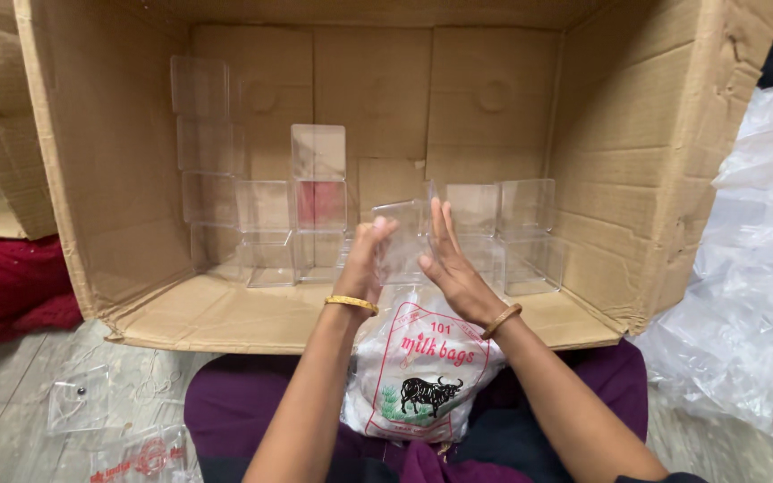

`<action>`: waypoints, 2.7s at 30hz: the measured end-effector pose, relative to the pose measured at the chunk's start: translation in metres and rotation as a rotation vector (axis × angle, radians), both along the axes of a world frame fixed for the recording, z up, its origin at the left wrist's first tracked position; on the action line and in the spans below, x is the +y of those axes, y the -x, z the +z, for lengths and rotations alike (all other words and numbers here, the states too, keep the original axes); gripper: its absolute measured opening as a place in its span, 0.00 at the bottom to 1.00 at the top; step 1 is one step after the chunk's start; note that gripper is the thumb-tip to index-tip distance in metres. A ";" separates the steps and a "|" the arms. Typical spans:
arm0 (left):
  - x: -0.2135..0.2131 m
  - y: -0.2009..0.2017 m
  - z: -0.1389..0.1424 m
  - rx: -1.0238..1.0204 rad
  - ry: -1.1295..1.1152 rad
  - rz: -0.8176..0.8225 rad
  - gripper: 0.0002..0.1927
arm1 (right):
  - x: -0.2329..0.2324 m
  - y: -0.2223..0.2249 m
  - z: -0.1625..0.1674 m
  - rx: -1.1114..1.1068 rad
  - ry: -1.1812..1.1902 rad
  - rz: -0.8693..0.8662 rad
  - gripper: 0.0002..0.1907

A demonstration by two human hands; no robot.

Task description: The person sits on the floor with a large cardboard box and removes clear plastic boxes from plastic bags one at a time. They pull each box out of its bag, stack the boxes inside the cardboard box, and set empty bags aside.

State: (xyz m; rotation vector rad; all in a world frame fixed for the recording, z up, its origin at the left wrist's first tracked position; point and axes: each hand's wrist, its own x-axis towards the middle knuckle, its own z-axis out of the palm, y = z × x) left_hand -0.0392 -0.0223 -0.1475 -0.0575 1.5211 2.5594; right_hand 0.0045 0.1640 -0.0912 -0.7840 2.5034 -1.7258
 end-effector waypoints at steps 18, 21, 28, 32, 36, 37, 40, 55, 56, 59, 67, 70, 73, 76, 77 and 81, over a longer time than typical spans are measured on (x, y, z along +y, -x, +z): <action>0.020 0.006 0.068 -0.034 -0.090 -0.376 0.38 | 0.053 -0.003 0.064 0.249 -0.087 -0.042 0.71; 0.025 0.008 0.062 -0.011 -0.118 -0.415 0.37 | 0.052 -0.007 0.065 0.203 -0.177 -0.072 0.70; 0.034 0.005 0.058 -0.049 -0.023 -0.394 0.40 | 0.056 -0.013 0.060 0.171 -0.213 -0.073 0.70; 0.035 0.004 0.062 -0.034 -0.045 -0.421 0.42 | 0.059 -0.015 0.059 0.152 -0.154 -0.076 0.70; 0.036 0.001 0.068 -0.032 0.044 -0.423 0.42 | 0.060 -0.015 0.058 0.234 -0.231 -0.100 0.70; 0.036 0.000 0.069 -0.047 0.083 -0.412 0.42 | 0.061 -0.015 0.057 0.229 -0.243 -0.101 0.70; 0.035 -0.002 0.071 -0.044 0.100 -0.424 0.41 | 0.061 -0.015 0.055 0.213 -0.248 -0.089 0.71; 0.035 0.004 0.076 0.186 0.458 -0.349 0.38 | 0.058 -0.011 0.056 0.258 -0.312 -0.106 0.69; 0.035 0.004 0.081 0.205 0.562 -0.238 0.39 | 0.054 -0.010 0.057 0.279 -0.342 -0.141 0.68; 0.039 0.000 0.091 0.247 0.853 0.039 0.43 | 0.039 -0.005 0.052 0.424 -0.434 -0.192 0.68; 0.027 -0.005 0.069 0.539 0.677 0.275 0.39 | 0.044 0.027 0.025 -0.096 0.238 -0.105 0.53; 0.017 -0.006 0.063 0.522 0.642 0.271 0.36 | 0.048 0.036 0.015 -0.402 0.469 -0.031 0.43; 0.004 -0.007 0.059 0.567 0.665 0.301 0.34 | 0.039 0.039 0.005 -0.335 0.473 -0.031 0.41; -0.014 -0.003 0.052 0.671 0.739 0.340 0.34 | 0.025 0.045 -0.006 -0.293 0.415 -0.025 0.42; -0.021 -0.002 0.047 0.656 0.774 0.345 0.34 | 0.020 0.047 -0.012 -0.255 0.360 -0.013 0.43; -0.057 -0.014 0.013 0.575 0.889 0.410 0.34 | 0.018 0.045 -0.038 0.041 -0.085 -0.082 0.44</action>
